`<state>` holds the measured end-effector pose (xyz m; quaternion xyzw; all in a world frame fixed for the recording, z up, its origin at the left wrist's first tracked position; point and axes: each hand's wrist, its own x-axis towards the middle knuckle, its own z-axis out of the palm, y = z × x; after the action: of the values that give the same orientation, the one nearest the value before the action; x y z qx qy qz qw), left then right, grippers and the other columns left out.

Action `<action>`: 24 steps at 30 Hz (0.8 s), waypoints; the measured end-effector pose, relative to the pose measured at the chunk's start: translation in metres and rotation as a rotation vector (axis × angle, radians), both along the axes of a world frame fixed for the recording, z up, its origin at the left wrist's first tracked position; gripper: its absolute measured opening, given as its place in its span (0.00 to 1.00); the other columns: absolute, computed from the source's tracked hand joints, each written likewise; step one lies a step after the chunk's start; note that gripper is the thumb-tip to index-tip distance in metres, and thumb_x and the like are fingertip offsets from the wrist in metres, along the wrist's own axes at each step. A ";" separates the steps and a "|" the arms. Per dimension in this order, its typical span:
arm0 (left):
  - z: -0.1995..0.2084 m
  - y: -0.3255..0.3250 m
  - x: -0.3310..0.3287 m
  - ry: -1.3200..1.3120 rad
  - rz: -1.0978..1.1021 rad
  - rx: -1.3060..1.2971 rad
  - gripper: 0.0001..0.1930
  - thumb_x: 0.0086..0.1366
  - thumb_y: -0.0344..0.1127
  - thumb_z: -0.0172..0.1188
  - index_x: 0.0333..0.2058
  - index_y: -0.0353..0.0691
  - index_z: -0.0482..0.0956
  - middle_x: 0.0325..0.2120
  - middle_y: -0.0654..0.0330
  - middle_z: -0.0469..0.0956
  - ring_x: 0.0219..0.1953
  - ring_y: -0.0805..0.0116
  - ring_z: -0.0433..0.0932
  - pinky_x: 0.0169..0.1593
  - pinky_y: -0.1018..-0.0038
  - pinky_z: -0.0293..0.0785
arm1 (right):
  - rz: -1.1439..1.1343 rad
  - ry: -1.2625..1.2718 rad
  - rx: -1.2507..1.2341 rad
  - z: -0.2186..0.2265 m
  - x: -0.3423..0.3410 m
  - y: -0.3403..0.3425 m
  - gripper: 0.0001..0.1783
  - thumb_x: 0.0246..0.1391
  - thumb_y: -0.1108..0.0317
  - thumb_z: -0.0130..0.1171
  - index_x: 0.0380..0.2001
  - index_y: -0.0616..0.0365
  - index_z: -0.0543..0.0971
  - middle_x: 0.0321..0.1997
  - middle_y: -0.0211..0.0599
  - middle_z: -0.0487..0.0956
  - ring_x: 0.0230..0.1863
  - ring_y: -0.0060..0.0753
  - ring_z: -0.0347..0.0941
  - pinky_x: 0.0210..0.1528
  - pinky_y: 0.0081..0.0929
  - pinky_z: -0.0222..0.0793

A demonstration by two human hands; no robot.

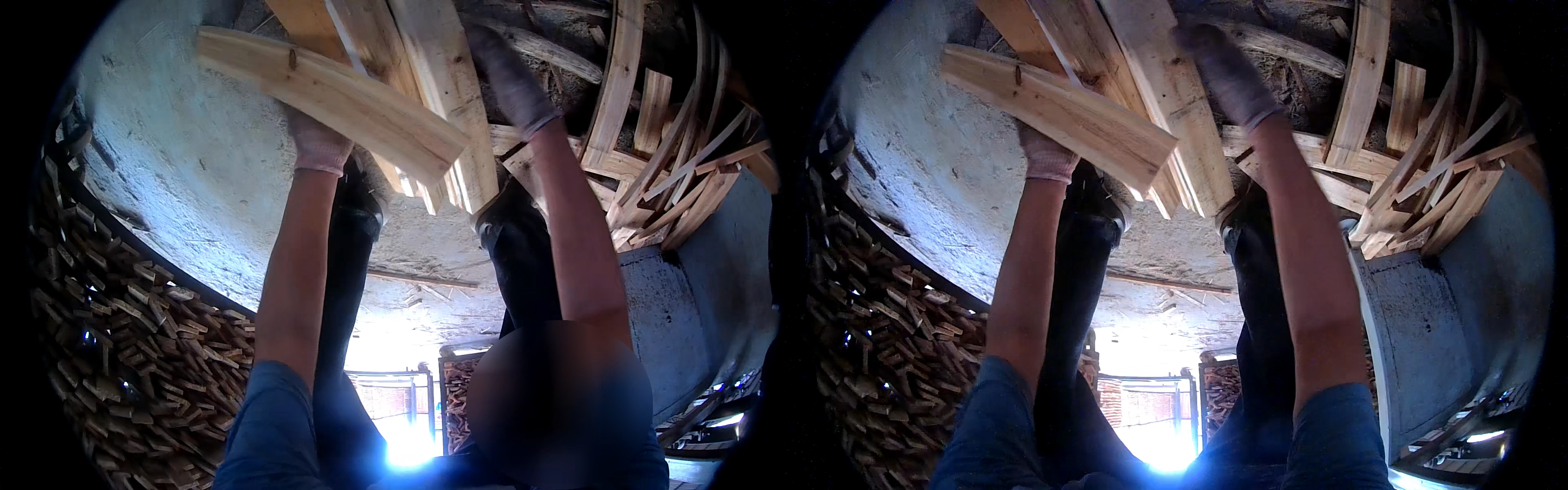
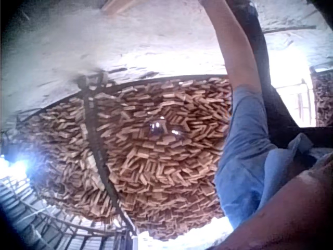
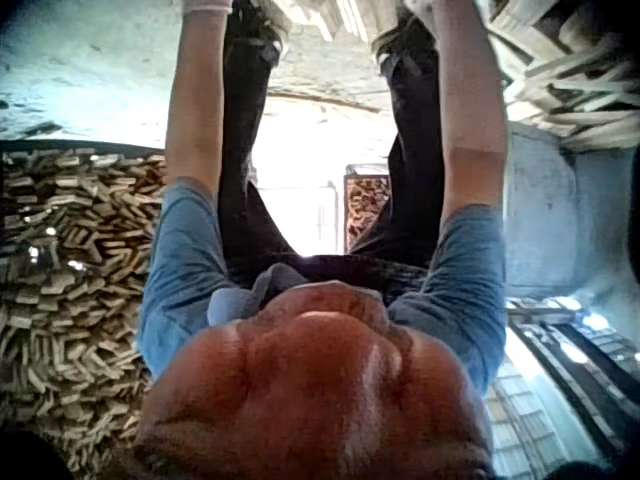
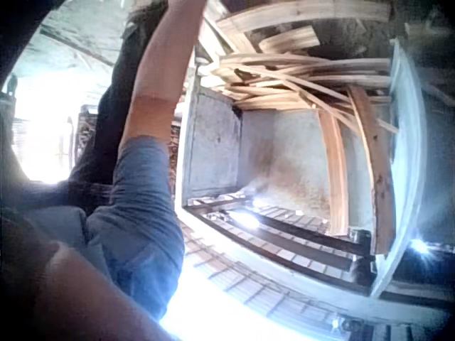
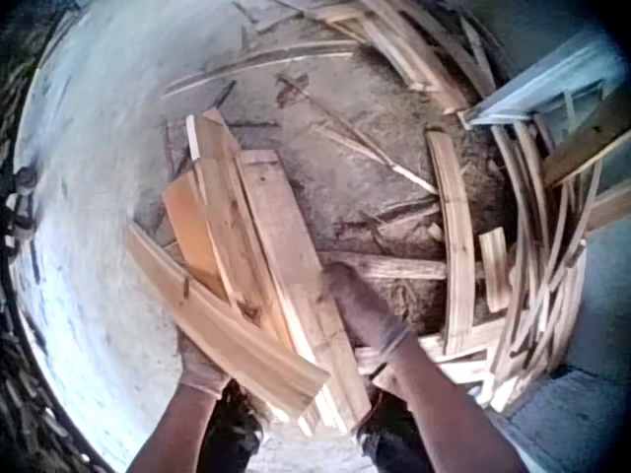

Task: The person repeatedly picks up bundles of wooden planks from a metal cart and throws them onto a large, growing pile of lumber. The task involves lifting and tossing the wood to organize it into a stack within a warehouse environment.

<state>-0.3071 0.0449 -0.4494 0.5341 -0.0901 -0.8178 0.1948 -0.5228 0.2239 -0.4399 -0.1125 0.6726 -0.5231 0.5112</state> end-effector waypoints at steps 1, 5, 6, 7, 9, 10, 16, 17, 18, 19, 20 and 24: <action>0.010 -0.001 -0.008 0.020 0.097 0.026 0.42 0.64 0.74 0.40 0.66 0.50 0.59 0.64 0.57 0.64 0.64 0.52 0.64 0.66 0.49 0.60 | 0.086 0.242 -0.109 -0.013 -0.014 0.018 0.32 0.67 0.47 0.46 0.64 0.59 0.67 0.63 0.37 0.72 0.64 0.31 0.65 0.69 0.28 0.54; 0.035 -0.033 -0.013 0.009 0.005 -0.050 0.40 0.65 0.71 0.46 0.64 0.46 0.62 0.58 0.55 0.67 0.61 0.59 0.65 0.64 0.57 0.63 | 0.037 -0.172 0.154 0.009 -0.005 -0.027 0.39 0.63 0.41 0.50 0.65 0.62 0.65 0.69 0.44 0.65 0.72 0.37 0.56 0.73 0.31 0.47; 0.018 -0.041 -0.003 -0.119 -0.125 -0.185 0.36 0.66 0.60 0.56 0.63 0.42 0.62 0.55 0.56 0.68 0.59 0.62 0.67 0.63 0.62 0.64 | 0.027 -0.272 0.219 0.018 -0.002 -0.037 0.41 0.62 0.39 0.51 0.65 0.63 0.64 0.71 0.46 0.63 0.73 0.39 0.53 0.74 0.32 0.46; 0.030 -0.032 -0.024 -0.128 -0.153 -0.203 0.34 0.65 0.48 0.63 0.63 0.37 0.61 0.54 0.57 0.68 0.57 0.63 0.67 0.63 0.65 0.64 | 0.005 -0.225 0.208 0.015 -0.003 -0.031 0.45 0.57 0.36 0.54 0.64 0.63 0.65 0.66 0.48 0.67 0.67 0.40 0.60 0.69 0.32 0.52; 0.021 -0.040 -0.015 -0.001 -0.218 -0.186 0.39 0.61 0.44 0.69 0.65 0.39 0.59 0.56 0.58 0.68 0.60 0.60 0.67 0.64 0.59 0.65 | -0.020 -0.148 0.147 0.005 0.010 -0.023 0.54 0.46 0.28 0.61 0.62 0.62 0.65 0.56 0.52 0.75 0.55 0.41 0.73 0.61 0.33 0.66; 0.023 -0.043 -0.005 -0.021 -0.237 -0.159 0.38 0.61 0.42 0.69 0.65 0.38 0.59 0.56 0.58 0.68 0.60 0.60 0.68 0.64 0.60 0.65 | -0.006 -0.115 0.265 0.011 0.023 -0.027 0.52 0.45 0.29 0.62 0.61 0.61 0.67 0.55 0.50 0.76 0.56 0.42 0.72 0.62 0.34 0.65; 0.047 -0.048 0.028 -0.144 -0.592 -0.148 0.39 0.54 0.35 0.71 0.63 0.35 0.63 0.53 0.59 0.71 0.58 0.64 0.70 0.62 0.68 0.67 | 0.146 -0.129 0.321 0.018 0.038 -0.010 0.44 0.51 0.46 0.68 0.63 0.62 0.65 0.59 0.43 0.74 0.60 0.36 0.69 0.64 0.30 0.62; 0.050 -0.054 0.038 -0.280 -0.795 -0.125 0.42 0.52 0.34 0.72 0.64 0.35 0.63 0.54 0.60 0.70 0.58 0.64 0.69 0.62 0.68 0.65 | 0.167 -0.203 0.291 0.016 0.035 -0.007 0.45 0.51 0.46 0.68 0.64 0.62 0.64 0.59 0.43 0.74 0.60 0.36 0.69 0.64 0.30 0.62; 0.043 -0.062 0.047 -0.286 -0.840 -0.140 0.42 0.52 0.35 0.72 0.64 0.34 0.62 0.56 0.60 0.69 0.59 0.64 0.69 0.62 0.68 0.65 | 0.188 -0.279 0.263 0.014 0.029 -0.005 0.45 0.51 0.47 0.69 0.64 0.61 0.63 0.59 0.43 0.74 0.60 0.35 0.68 0.63 0.31 0.62; 0.040 -0.064 0.049 -0.285 -0.887 -0.151 0.43 0.52 0.35 0.72 0.65 0.34 0.61 0.58 0.59 0.68 0.59 0.63 0.68 0.63 0.67 0.64 | 0.206 -0.353 0.239 0.008 0.024 0.000 0.46 0.50 0.48 0.69 0.65 0.61 0.63 0.59 0.42 0.73 0.60 0.35 0.68 0.63 0.31 0.62; 0.039 -0.061 0.053 -0.232 -0.846 -0.174 0.43 0.52 0.36 0.72 0.65 0.35 0.60 0.58 0.58 0.68 0.59 0.62 0.68 0.63 0.66 0.64 | 0.095 -0.294 0.151 0.000 0.029 0.003 0.44 0.48 0.45 0.70 0.62 0.58 0.68 0.56 0.43 0.77 0.58 0.38 0.72 0.61 0.34 0.67; 0.023 -0.065 0.071 0.032 -0.583 0.013 0.43 0.55 0.45 0.72 0.65 0.36 0.60 0.58 0.51 0.69 0.60 0.57 0.70 0.62 0.62 0.67 | -0.146 -0.723 0.280 -0.013 0.031 0.003 0.42 0.50 0.46 0.68 0.63 0.55 0.68 0.61 0.42 0.74 0.60 0.39 0.71 0.60 0.41 0.70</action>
<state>-0.2364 -0.0200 -0.4266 0.4740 -0.2314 -0.8481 -0.0507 -0.4913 0.2268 -0.4533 0.1979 0.5200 -0.4673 0.6871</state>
